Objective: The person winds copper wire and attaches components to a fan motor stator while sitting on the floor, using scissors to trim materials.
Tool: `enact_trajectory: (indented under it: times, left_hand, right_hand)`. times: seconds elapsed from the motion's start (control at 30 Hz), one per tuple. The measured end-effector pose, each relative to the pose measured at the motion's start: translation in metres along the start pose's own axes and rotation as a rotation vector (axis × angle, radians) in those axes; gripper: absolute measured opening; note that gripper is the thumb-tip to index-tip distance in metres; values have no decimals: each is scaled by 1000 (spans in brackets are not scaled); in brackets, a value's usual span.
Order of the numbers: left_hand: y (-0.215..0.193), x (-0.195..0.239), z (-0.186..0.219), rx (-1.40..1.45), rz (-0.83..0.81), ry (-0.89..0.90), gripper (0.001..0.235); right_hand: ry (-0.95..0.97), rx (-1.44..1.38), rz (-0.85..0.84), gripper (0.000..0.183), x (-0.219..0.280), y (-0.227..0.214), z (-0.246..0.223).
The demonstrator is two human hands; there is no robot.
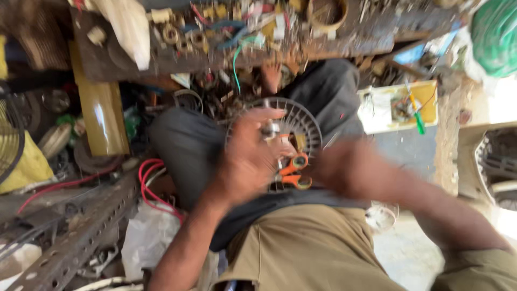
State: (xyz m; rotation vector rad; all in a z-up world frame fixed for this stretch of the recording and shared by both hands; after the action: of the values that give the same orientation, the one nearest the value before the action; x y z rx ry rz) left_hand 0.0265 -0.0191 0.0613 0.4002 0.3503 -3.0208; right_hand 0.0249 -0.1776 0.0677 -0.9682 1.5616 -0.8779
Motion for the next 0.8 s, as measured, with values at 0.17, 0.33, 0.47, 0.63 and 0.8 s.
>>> enact_trajectory:
  times: [0.17, 0.33, 0.47, 0.63, 0.8]
  left_hand:
    - [19, 3, 70, -460, -11, 540, 12]
    - [23, -41, -58, 3, -101, -87, 22]
    - [22, -41, -71, 8, -550, -191, 14]
    - [19, 14, 42, -400, -78, 361, 20]
    - [12, -8, 33, -143, 1, 281, 7]
  right_hand:
    - [564, -181, 112, 13, -9, 41, 107]
    - [522, 151, 216, 6, -36, 3, 101]
    - [228, -48, -379, 16, -24, 52, 14]
    - [190, 212, -196, 29, 23, 23, 45]
    - [578, -202, 92, 9, -20, 48, 125]
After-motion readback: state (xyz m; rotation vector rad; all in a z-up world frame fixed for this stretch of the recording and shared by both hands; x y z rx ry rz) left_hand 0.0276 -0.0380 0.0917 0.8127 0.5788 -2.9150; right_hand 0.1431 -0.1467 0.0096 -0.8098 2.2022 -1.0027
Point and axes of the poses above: each hand's wrist, its own x-axis away from the middle knuckle, its own y-axis out of the palm, z = x × y, the point moved 10 cm from there along -x, towards the middle knuckle, and after that the axes turned 9 degrees about x, right-handed, at the moved point
